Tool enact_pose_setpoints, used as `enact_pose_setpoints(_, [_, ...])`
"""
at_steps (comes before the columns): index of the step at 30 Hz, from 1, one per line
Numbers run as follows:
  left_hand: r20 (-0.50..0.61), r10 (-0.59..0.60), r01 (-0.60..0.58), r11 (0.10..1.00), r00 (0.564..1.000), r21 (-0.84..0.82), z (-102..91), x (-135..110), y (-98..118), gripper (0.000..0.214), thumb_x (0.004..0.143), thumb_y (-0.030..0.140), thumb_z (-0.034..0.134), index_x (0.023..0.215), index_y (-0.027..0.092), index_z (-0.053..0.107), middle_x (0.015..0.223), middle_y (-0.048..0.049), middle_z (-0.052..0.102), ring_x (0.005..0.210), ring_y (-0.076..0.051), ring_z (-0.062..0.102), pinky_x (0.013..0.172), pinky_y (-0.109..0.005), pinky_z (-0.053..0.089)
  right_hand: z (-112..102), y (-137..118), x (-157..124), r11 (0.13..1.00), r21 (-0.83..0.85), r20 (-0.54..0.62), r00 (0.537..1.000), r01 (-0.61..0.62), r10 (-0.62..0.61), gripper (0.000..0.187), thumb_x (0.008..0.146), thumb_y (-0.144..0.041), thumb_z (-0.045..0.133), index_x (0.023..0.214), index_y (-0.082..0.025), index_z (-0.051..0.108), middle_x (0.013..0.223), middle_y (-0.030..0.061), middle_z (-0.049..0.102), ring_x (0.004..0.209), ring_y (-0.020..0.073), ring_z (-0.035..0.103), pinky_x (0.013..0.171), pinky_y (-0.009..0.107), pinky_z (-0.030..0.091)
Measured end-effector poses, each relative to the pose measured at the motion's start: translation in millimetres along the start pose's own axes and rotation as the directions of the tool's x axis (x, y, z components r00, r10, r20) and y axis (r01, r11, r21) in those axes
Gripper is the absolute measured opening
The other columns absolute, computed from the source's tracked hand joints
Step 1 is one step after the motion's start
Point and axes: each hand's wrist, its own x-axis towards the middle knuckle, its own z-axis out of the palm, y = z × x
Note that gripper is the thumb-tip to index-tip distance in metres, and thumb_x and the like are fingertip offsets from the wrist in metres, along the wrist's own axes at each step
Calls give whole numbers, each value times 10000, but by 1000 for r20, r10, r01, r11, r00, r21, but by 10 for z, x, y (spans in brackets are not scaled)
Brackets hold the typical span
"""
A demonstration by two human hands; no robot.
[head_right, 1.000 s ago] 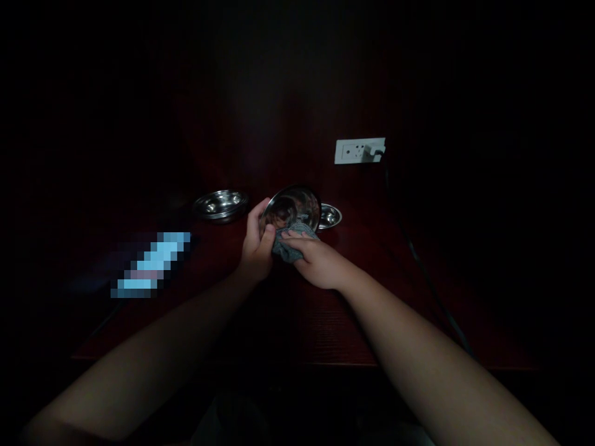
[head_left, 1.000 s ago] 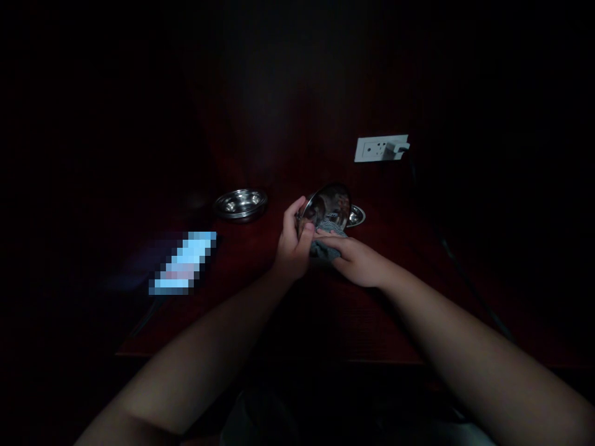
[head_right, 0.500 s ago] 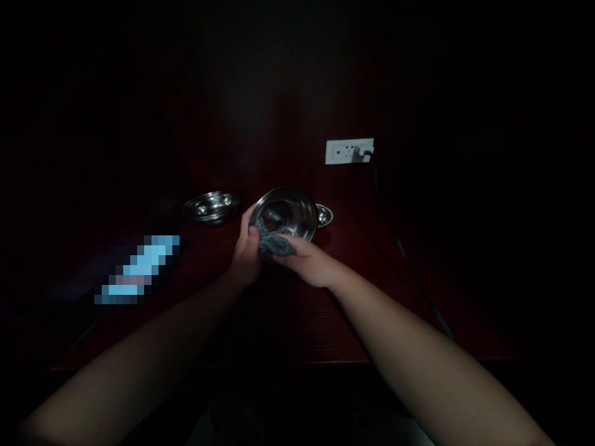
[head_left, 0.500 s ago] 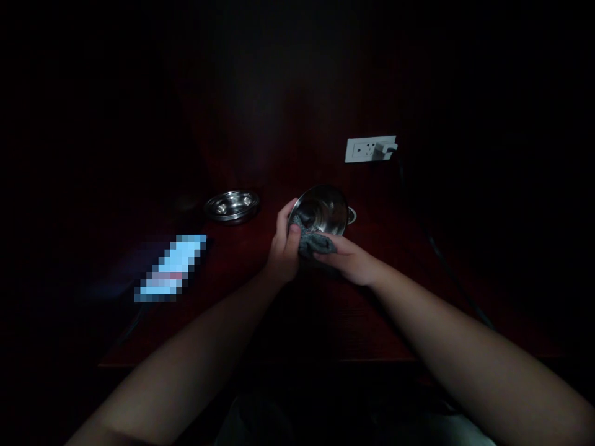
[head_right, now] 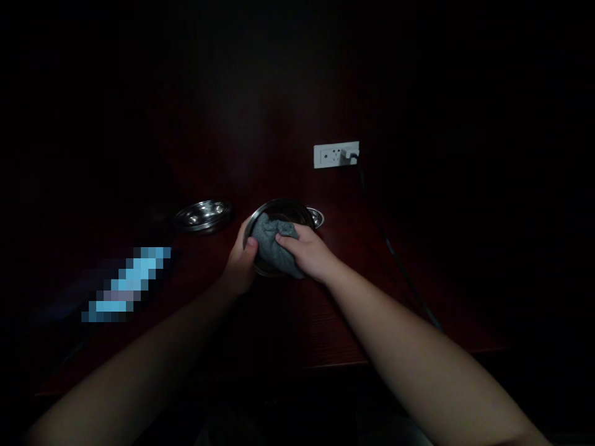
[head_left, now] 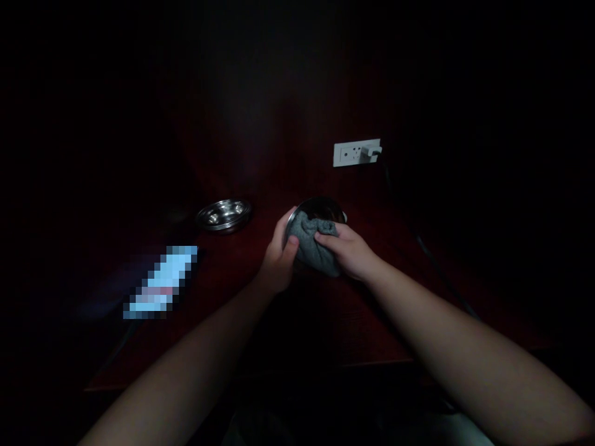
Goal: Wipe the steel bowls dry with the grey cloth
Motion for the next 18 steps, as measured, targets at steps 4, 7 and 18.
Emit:
enact_pose_setpoints(4, [-85,-89,84,995,992,-56,-19,17,-74,512,893,503,342,1336,251,384,1395,-77,446,1279,-244,422,1076,-438,330,-12,-46,21,997,-79,-142,989,18,-30,237,747,-378,629,850,-165,633,769,17,684,731,186,633,750,353,501])
enact_pose_setpoints(7, [-138,-239,219,965,961,-144,-20,42,-115,497,895,507,338,1310,245,415,1333,-81,514,1248,-248,464,1052,-457,360,-63,-75,57,998,-51,-321,946,35,-50,272,742,-396,643,874,-158,630,816,44,696,753,207,649,748,366,514])
enact_pose_setpoints(18, [-84,-470,377,791,879,-482,75,88,-89,517,850,551,414,1227,206,490,1215,-106,611,1073,-269,604,913,-451,484,-283,-179,-6,604,-727,-250,692,327,-677,444,755,-144,551,1195,-192,521,1234,119,591,1169,249,536,1013,441,403])
